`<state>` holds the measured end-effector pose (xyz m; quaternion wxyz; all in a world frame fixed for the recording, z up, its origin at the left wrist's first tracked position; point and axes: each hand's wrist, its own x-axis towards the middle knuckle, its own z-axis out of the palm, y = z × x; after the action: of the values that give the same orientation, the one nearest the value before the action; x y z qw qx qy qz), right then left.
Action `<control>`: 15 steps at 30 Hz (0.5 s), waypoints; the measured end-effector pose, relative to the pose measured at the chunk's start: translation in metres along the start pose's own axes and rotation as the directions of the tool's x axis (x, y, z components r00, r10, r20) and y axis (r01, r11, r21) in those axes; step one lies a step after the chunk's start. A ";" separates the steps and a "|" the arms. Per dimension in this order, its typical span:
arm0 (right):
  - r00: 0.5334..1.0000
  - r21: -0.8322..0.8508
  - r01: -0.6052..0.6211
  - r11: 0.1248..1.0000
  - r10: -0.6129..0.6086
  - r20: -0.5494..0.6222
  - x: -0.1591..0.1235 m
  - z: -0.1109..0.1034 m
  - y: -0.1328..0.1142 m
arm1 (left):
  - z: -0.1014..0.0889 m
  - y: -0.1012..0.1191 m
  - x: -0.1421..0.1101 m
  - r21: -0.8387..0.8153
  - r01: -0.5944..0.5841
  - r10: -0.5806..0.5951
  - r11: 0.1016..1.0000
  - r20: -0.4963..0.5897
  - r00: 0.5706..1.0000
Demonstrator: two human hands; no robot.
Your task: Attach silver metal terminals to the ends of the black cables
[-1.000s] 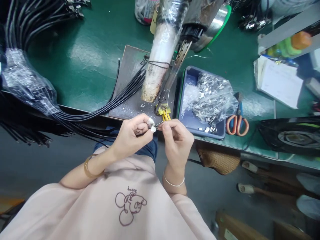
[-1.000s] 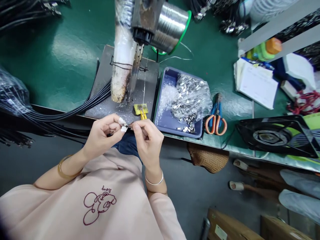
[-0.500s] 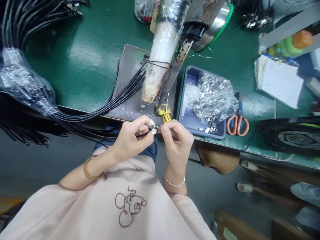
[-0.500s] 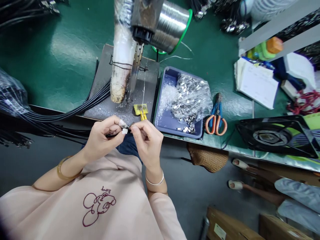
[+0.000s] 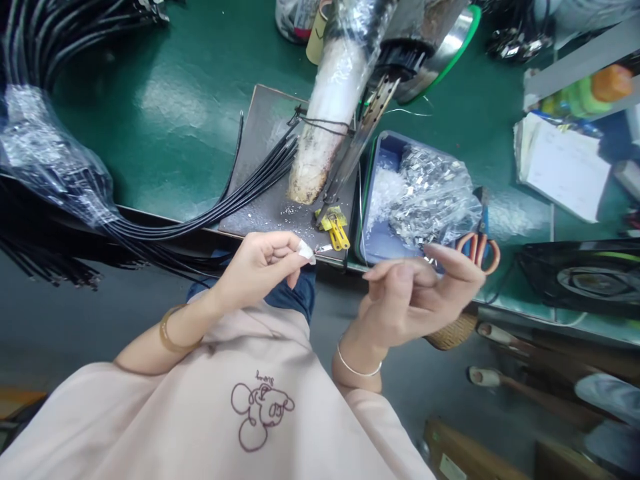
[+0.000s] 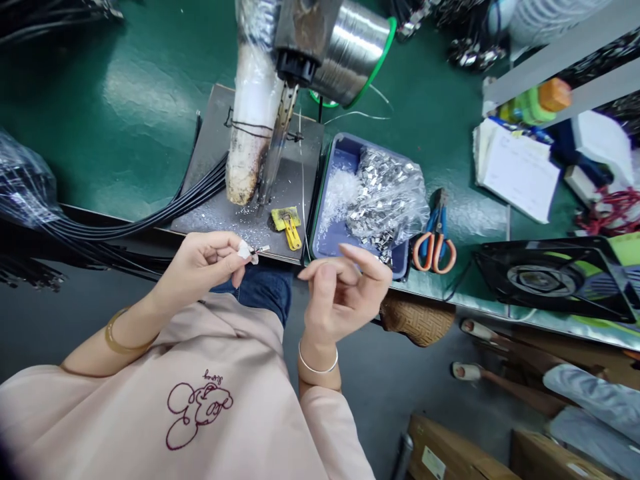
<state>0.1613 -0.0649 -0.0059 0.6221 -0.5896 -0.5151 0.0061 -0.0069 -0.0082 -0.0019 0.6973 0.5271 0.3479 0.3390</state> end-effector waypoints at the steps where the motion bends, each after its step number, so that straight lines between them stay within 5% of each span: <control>1: 1.000 -0.018 0.000 1.000 0.001 0.005 0.000 0.000 -0.001 | -0.002 0.003 0.001 -0.033 0.040 -0.039 0.999 0.020 0.999; 7: 0.946 -0.076 0.233 0.969 -0.208 0.247 -0.004 0.005 0.004 | -0.007 0.007 0.005 -0.094 0.100 -0.097 0.991 0.038 0.995; 15: 0.851 -0.121 0.467 0.876 -0.409 0.328 0.001 0.016 0.008 | -0.004 0.001 0.011 0.036 -0.090 0.093 0.995 -0.123 0.988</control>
<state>0.1562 -0.0498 -0.0147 0.4625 -0.5068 -0.7205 -0.1000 -0.0043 0.0030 -0.0032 0.6499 0.5306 0.3713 0.3977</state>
